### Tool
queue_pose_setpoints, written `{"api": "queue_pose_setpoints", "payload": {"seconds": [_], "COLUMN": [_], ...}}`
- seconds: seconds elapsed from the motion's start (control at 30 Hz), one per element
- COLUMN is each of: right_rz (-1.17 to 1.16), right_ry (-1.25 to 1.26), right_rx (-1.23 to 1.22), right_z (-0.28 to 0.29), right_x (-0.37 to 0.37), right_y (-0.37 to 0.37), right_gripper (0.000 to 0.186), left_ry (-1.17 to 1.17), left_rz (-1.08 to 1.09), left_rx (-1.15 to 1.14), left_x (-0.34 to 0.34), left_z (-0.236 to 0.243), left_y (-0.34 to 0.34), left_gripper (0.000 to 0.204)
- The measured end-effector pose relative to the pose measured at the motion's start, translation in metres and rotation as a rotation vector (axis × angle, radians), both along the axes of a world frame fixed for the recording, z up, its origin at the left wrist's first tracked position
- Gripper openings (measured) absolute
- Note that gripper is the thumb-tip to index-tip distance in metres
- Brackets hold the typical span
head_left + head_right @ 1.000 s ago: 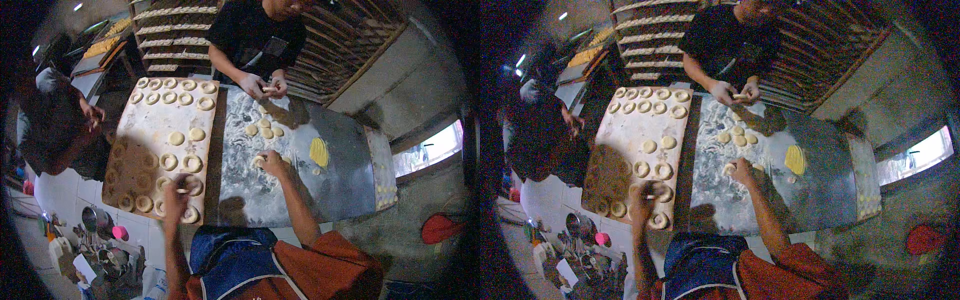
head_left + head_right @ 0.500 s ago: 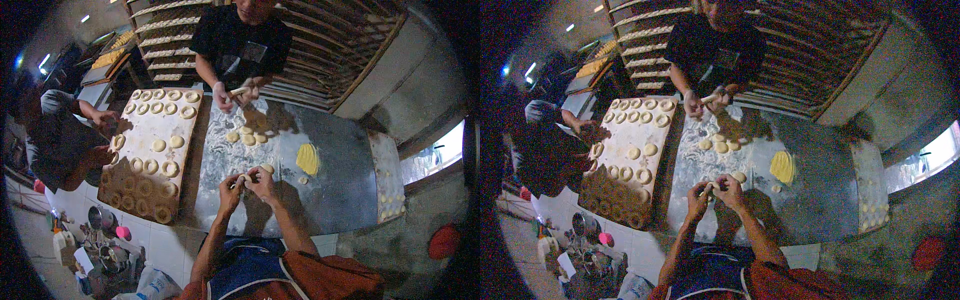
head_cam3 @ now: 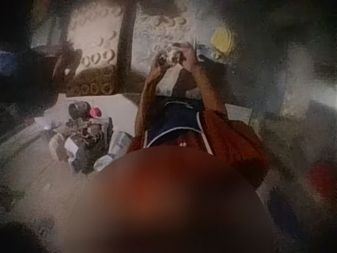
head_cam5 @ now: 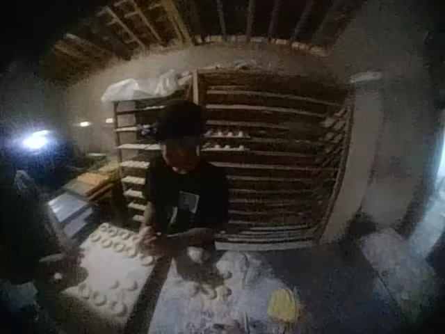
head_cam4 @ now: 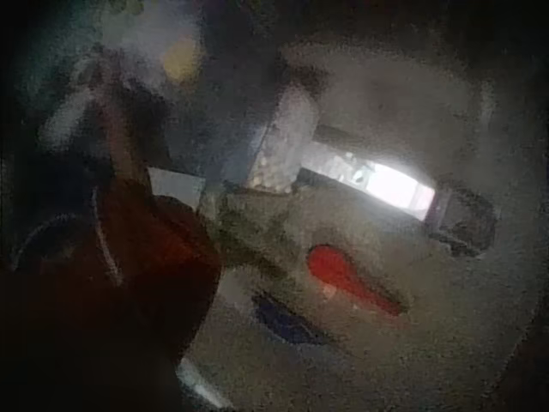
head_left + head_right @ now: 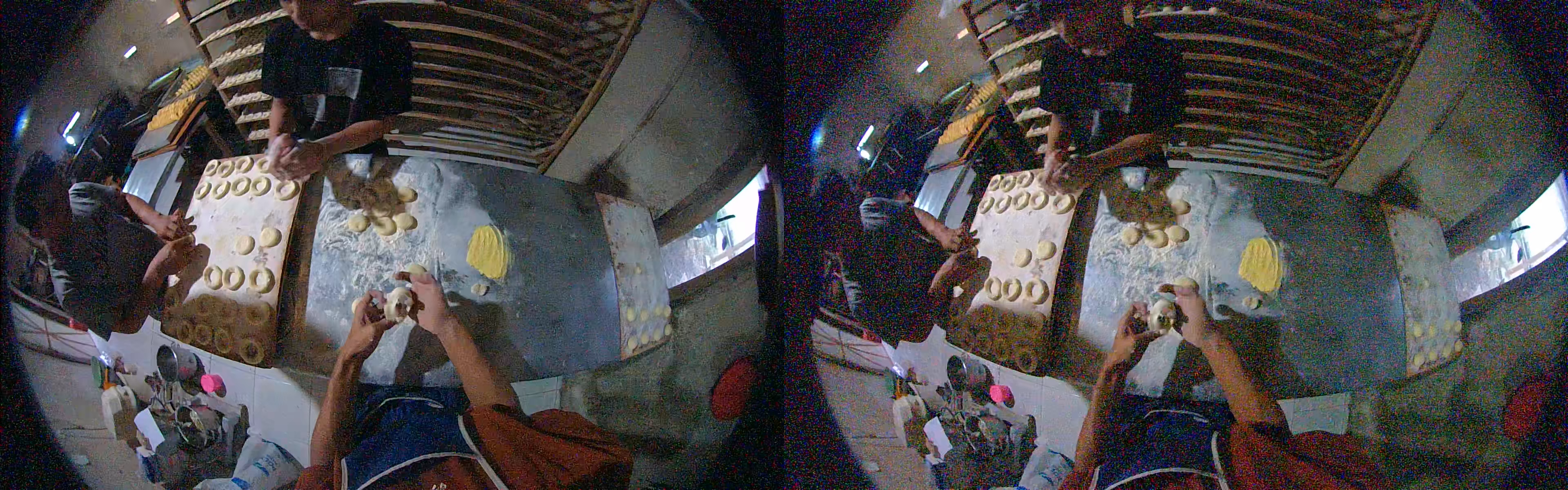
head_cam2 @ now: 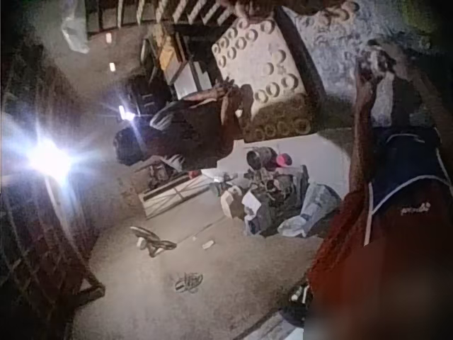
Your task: The person shapes small dough balls into rings by hand and places them on a wooden board. They work alongside another person at a metal table in a bakery, repeatedly forming dough pieces and arranging them in rows.
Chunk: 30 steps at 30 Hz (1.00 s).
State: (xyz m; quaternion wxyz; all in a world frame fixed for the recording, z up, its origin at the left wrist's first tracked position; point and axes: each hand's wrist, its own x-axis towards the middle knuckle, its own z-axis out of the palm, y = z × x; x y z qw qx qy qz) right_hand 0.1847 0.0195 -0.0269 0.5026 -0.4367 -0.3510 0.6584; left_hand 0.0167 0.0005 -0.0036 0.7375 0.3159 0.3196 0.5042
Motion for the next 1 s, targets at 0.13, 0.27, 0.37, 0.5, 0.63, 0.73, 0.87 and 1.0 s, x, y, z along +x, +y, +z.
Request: {"api": "queue_pose_setpoints", "payload": {"seconds": [0.13, 0.27, 0.37, 0.5, 0.63, 0.73, 0.87, 1.0], "right_rz": [-0.141, -0.213, 0.075, -0.081, 0.010, 0.128, 0.003, 0.129], "right_ry": [-0.223, 0.254, -0.444, -0.486, -0.280, -0.558, -0.341, -0.664], "right_rx": [-0.015, -0.133, 0.278, 0.103, -0.064, 0.135, -0.005, 0.137], "right_z": [-0.006, -0.001, 0.002, 0.010, 0.020, 0.019, 0.008, 0.007], "right_x": [-0.015, -0.024, -0.032, -0.055, -0.076, -0.086, -0.110, -0.142], "right_y": [0.000, -0.005, -0.001, -0.001, 0.004, 0.016, 0.027, 0.028], "right_gripper": [0.042, 0.037, 0.033, 0.039, 0.046, 0.049, 0.046, 0.041], "left_ry": [0.611, 0.440, 0.973, -0.403, 0.714, 0.391, -0.005, 0.765], "left_rz": [0.198, 0.353, 0.500, 0.516, 0.413, 0.417, 0.398, 0.432], "left_rx": [0.196, 0.133, 0.566, -0.308, 0.224, 0.032, -0.009, 0.232], "left_x": [0.007, 0.017, 0.017, 0.008, -0.007, -0.024, -0.056, -0.086], "left_z": [-0.009, -0.009, -0.006, -0.003, 0.000, 0.000, 0.000, 0.005], "left_y": [0.009, 0.013, 0.019, 0.024, 0.024, 0.029, 0.041, 0.047], "left_gripper": [0.023, 0.024, 0.028, 0.034, 0.028, 0.032, 0.036, 0.040]}}
